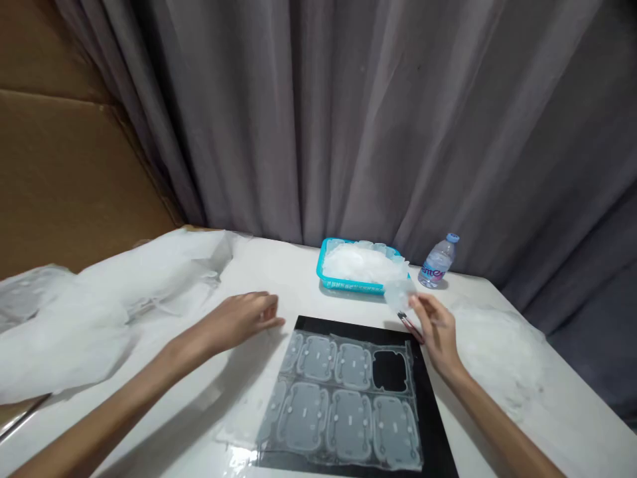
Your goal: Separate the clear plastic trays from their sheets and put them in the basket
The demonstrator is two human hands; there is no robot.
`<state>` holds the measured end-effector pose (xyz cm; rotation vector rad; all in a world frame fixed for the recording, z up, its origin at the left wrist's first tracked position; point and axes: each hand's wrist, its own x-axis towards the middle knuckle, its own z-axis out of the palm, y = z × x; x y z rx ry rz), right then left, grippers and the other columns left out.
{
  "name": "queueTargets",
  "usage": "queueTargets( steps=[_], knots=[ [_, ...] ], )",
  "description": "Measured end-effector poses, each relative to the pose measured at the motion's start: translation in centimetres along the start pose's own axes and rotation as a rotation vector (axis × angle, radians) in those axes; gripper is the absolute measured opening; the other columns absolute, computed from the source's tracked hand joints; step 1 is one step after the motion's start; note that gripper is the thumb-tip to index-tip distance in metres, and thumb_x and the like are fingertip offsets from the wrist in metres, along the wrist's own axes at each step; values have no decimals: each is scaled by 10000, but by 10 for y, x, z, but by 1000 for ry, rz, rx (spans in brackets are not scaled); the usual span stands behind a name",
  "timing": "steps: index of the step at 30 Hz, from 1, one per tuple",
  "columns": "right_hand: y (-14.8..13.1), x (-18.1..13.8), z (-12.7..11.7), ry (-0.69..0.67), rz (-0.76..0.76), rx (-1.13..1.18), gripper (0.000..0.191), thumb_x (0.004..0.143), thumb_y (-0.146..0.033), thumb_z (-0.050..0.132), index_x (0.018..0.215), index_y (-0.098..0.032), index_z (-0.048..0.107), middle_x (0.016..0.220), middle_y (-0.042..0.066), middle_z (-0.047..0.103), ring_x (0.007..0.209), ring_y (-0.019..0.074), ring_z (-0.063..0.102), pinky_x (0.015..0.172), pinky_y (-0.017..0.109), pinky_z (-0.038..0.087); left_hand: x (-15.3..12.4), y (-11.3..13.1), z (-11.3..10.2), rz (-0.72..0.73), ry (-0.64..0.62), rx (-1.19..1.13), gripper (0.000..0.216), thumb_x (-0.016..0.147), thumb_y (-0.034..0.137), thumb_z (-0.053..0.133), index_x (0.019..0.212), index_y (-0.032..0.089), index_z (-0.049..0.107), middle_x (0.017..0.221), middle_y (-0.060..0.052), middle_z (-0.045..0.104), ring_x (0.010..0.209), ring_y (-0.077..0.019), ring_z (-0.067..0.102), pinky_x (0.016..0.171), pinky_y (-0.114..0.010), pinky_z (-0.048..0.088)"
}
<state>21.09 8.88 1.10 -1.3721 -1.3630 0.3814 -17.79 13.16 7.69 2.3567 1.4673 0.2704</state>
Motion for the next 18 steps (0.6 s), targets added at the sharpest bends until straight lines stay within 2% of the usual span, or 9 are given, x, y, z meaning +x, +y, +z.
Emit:
queueTargets(
  steps=[1,4,7,10,13,15,18],
  knots=[
    [3,18,2,26,1,-14,454,985,-569,498,1039,-157,680,912,95,731,823,240,673,758,359,543,-9,-13,-4,-68,-30,36,411,885,607,617,800,206,636,847,-63,675,746,-231,599,659,-298,356],
    [12,60,11,55,-9,-86,519,929,-623,502,979,-147,703,977,134,720,884,274,649,849,431,518,-34,-39,-3,-193,-100,10,462,840,652,623,952,204,622,943,-78,679,783,-246,619,669,-310,393],
    [17,70,20,99,-32,-181,547,915,-625,487,1056,-143,702,1119,177,648,1027,324,600,955,517,455,-44,-44,3,-225,-158,-83,477,789,622,672,973,192,578,900,-67,651,766,-236,592,683,-316,412],
    [13,46,23,109,-77,-233,523,947,-590,454,1145,-158,673,1215,173,554,1125,330,548,1000,522,420,-39,-36,3,-209,-219,-158,420,779,580,679,850,189,546,823,-49,604,728,-215,538,649,-301,382],
    [3,4,24,42,-109,-234,440,982,-549,460,1115,-186,669,1139,126,553,954,270,572,887,452,470,-31,-24,-2,-140,-254,-225,396,833,570,645,847,182,565,825,-29,581,730,-188,511,647,-284,366],
    [-6,-22,25,-51,-131,-193,358,1017,-495,465,1077,-202,662,1061,91,574,828,223,560,803,395,474,-25,-10,-6,-29,-284,-328,393,870,567,640,870,178,590,844,-16,568,761,-175,504,672,-271,373],
    [-25,-49,28,-246,-143,-94,262,1046,-420,486,1086,-215,644,968,51,599,767,189,541,759,344,451,-13,17,-13,118,-374,-483,390,894,556,656,859,168,629,819,-2,555,755,-161,494,658,-259,362]
  ],
)
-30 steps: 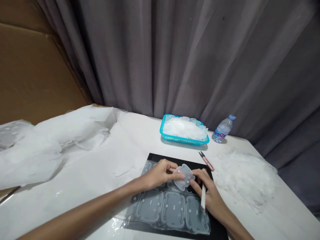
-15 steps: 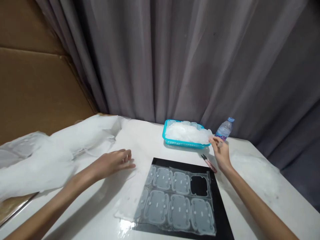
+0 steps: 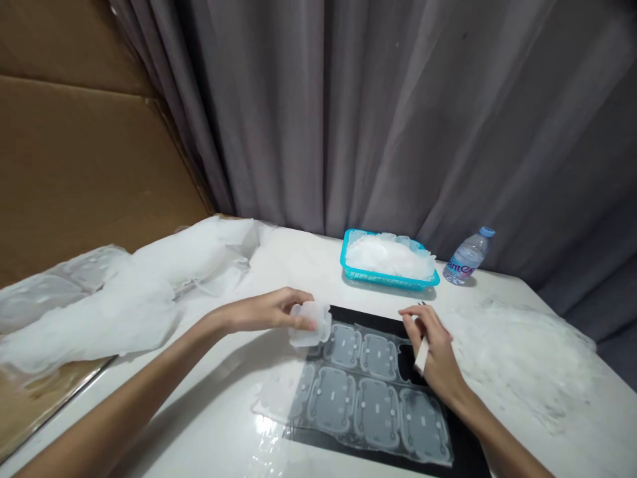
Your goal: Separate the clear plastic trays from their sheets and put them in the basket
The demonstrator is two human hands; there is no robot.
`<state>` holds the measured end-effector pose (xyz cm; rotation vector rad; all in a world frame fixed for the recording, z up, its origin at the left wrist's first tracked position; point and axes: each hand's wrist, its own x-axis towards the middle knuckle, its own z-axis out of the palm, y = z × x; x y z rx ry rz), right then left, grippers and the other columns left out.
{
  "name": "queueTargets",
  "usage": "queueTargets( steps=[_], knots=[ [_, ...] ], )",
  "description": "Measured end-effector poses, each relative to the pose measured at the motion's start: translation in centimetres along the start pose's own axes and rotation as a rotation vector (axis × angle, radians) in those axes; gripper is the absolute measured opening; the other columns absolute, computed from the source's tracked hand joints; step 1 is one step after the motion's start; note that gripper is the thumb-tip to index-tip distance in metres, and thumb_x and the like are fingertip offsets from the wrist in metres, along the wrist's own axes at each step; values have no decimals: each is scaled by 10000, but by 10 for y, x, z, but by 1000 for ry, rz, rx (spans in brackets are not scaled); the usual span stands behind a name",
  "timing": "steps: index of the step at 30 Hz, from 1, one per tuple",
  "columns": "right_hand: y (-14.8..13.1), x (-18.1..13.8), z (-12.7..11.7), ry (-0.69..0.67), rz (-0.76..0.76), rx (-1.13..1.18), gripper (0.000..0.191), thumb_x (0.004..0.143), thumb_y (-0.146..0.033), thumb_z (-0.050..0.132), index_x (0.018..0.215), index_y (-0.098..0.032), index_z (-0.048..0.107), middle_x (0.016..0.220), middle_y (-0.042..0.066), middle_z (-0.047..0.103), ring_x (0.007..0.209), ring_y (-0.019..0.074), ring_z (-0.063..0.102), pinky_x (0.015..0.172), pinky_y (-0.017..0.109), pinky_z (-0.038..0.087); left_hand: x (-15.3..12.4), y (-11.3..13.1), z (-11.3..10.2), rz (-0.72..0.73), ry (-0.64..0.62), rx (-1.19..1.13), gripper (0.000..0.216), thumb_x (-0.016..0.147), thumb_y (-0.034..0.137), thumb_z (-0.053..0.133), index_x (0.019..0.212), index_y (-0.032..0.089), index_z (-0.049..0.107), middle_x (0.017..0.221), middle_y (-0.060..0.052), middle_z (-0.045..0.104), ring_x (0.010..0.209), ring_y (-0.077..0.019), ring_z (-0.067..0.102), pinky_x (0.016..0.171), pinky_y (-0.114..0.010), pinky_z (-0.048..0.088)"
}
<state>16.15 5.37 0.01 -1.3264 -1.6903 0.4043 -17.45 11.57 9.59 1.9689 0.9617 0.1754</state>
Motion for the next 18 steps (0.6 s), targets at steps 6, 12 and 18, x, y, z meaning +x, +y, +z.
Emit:
queueTargets(
  steps=[6,12,18],
  knots=[
    [-59,29,-4,-407,32,308,338,1001,-493,580,1220,-237,610,894,8,602,734,163,499,673,287,418,34,50,-2,186,-101,-32,353,862,500,737,838,159,649,764,12,573,693,-138,492,592,-241,354],
    [-72,57,-23,-431,17,310,281,908,-497,717,905,-217,696,706,-44,466,657,130,405,612,271,324,49,74,-5,260,-91,-24,294,878,443,746,860,161,664,742,26,562,653,-121,503,559,-228,358],
    [-64,51,-44,-444,73,332,237,914,-474,724,939,-240,756,754,-19,605,664,135,472,609,271,361,45,72,-5,219,-163,-169,235,914,386,732,973,169,666,855,-26,681,765,-166,652,669,-257,494]
  ],
)
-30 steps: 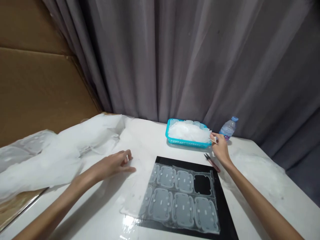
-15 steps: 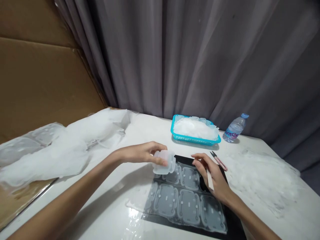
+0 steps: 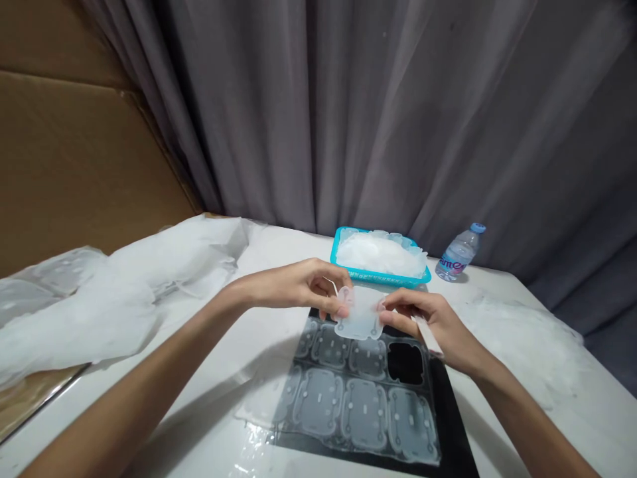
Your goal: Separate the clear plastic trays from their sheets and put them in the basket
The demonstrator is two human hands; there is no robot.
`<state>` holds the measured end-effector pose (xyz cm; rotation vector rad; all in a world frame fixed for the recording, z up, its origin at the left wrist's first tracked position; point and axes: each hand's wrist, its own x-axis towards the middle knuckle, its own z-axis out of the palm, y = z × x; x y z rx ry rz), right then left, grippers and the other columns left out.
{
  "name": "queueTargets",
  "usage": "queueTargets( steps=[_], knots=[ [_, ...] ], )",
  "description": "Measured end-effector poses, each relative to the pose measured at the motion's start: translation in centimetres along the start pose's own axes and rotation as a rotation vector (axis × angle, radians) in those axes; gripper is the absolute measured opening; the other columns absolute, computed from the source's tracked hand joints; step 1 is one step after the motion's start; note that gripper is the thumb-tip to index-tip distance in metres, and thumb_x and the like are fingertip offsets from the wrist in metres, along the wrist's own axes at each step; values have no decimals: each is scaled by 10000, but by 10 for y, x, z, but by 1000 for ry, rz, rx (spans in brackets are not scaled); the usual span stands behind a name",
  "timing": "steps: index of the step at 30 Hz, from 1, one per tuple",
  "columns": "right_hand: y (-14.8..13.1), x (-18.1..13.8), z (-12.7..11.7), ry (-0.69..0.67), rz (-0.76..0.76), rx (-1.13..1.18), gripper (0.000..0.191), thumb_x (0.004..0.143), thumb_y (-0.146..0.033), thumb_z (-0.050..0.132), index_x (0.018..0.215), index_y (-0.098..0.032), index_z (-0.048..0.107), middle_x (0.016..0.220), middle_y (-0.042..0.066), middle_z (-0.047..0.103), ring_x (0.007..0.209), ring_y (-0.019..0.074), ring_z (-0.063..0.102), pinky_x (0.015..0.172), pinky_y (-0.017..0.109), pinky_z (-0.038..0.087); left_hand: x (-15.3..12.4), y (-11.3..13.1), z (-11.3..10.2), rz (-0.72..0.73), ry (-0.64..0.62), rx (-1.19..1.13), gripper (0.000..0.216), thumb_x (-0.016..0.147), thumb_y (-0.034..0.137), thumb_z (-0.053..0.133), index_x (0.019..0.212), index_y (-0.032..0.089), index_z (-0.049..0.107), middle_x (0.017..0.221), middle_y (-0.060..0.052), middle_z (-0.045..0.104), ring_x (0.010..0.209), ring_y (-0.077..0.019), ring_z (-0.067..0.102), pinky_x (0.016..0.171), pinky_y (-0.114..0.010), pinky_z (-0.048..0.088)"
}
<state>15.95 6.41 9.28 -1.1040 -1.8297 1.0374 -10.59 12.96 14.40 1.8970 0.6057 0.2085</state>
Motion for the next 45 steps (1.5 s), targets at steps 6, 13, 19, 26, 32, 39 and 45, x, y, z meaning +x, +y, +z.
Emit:
queueTargets(
  steps=[6,13,19,26,32,39,45],
  knots=[
    [0,2,-4,9,-48,-16,339,988,-529,595,999,-235,763,880,35,693,771,178,559,702,296,444,-2,-2,2,110,143,122,199,949,370,698,1033,190,715,1006,-53,707,888,-184,683,768,-276,531],
    [7,5,12,-76,31,206,389,1011,-527,551,1294,-274,636,1060,37,693,970,197,640,912,346,506,6,-6,5,407,299,281,94,947,232,684,923,193,766,1142,-88,675,1055,-211,650,957,-334,509],
    [14,9,21,77,131,370,393,818,-493,808,1054,-206,679,878,22,716,841,191,678,794,316,529,9,-14,11,322,275,108,149,966,282,664,1090,217,716,1307,-107,593,1245,-251,573,1033,-405,513],
    [8,8,13,107,75,349,300,800,-447,837,920,-207,704,870,11,715,784,156,664,734,273,521,7,-7,15,42,183,-251,312,1005,437,613,1187,189,662,1079,-66,724,977,-192,699,847,-315,573],
    [5,4,9,55,54,281,233,924,-440,719,960,-210,714,901,30,740,835,172,669,766,290,512,5,-4,13,49,159,-192,278,903,324,767,1133,170,736,1004,-71,782,908,-176,724,793,-248,542],
    [-10,0,5,93,4,77,233,914,-456,715,947,-229,760,810,9,669,667,140,510,620,277,423,3,-1,13,89,159,-161,200,914,318,752,1046,168,763,936,-51,767,846,-154,709,749,-227,543],
    [-8,-3,10,153,-15,107,256,915,-482,718,980,-239,766,785,14,673,641,146,506,569,276,383,3,0,15,95,164,-131,212,915,344,749,1042,175,771,926,-49,773,832,-158,717,730,-225,545]
  ],
)
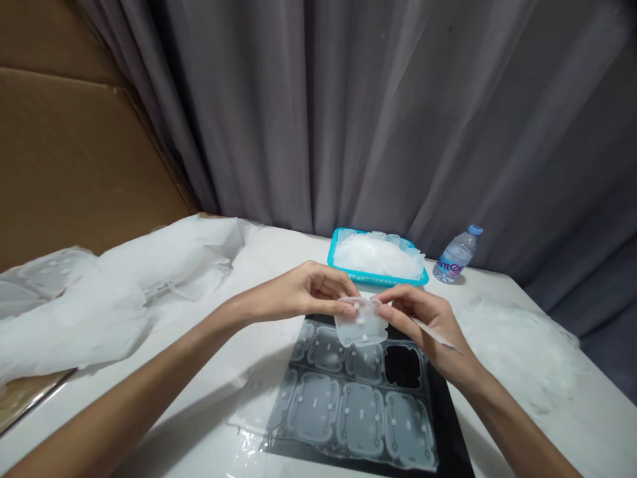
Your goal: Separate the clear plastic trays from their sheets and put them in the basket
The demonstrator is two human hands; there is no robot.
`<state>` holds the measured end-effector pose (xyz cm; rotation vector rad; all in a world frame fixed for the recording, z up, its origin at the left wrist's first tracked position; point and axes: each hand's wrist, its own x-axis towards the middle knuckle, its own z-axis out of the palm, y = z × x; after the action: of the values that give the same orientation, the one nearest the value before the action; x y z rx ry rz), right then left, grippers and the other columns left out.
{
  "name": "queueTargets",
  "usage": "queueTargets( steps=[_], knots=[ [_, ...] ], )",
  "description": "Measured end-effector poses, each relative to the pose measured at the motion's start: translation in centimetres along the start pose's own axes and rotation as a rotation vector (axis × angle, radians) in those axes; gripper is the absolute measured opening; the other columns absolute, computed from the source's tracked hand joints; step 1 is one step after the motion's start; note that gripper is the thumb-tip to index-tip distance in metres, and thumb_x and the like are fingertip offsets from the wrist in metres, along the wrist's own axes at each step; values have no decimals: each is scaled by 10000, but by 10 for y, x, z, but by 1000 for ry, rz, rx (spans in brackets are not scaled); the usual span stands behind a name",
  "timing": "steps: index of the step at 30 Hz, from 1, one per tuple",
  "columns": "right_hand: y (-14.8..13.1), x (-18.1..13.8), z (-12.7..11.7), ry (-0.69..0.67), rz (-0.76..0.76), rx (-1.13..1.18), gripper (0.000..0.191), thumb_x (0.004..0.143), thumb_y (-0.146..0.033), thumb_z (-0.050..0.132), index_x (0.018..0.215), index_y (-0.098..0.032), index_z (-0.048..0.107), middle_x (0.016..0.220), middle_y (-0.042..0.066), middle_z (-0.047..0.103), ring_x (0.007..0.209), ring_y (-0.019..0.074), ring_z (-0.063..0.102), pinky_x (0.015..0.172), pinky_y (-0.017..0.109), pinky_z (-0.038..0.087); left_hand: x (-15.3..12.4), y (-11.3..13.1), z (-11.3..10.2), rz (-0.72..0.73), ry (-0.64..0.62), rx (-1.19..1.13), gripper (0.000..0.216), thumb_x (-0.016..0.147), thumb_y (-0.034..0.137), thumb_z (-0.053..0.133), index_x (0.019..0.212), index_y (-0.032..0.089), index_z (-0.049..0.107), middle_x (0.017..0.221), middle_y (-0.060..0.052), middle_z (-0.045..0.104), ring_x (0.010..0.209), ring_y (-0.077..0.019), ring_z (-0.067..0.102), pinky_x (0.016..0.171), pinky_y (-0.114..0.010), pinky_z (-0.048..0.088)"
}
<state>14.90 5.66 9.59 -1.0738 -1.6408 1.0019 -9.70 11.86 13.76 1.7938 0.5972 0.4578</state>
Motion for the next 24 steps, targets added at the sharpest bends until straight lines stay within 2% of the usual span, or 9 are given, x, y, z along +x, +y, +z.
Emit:
queueTargets(
  steps=[5,10,16,20,24],
  knots=[
    [0,-2,-1,28,-31,-4,230,907,-467,738,948,-242,765,872,31,718,671,151,539,585,284,402,-2,4,3,-14,5,25,219,933,358,730,1045,177,777,971,-60,784,851,-163,721,723,-220,543],
    [-1,-2,-2,35,-39,-21,240,909,-471,734,940,-235,760,894,42,727,693,162,566,593,291,430,-4,5,2,-15,-18,-9,213,920,354,748,1040,181,784,987,-66,808,904,-189,751,789,-253,579],
    [-6,-6,-3,43,-64,-56,220,908,-453,740,923,-234,755,757,11,662,614,141,490,551,280,387,-6,8,2,31,-22,50,164,913,309,752,996,176,802,947,-65,812,882,-194,758,760,-247,588],
    [-18,-9,-3,15,-128,-76,124,935,-364,726,939,-245,758,887,33,701,706,161,533,637,303,421,-7,10,1,74,-21,97,132,915,279,752,989,189,815,942,-54,815,882,-183,758,766,-226,578],
    [-22,-10,-3,14,-141,-69,91,934,-335,732,933,-246,756,901,30,700,720,160,537,645,303,411,-9,9,0,62,-25,106,137,919,291,752,994,193,811,954,-49,816,887,-180,759,769,-220,573]
  ],
)
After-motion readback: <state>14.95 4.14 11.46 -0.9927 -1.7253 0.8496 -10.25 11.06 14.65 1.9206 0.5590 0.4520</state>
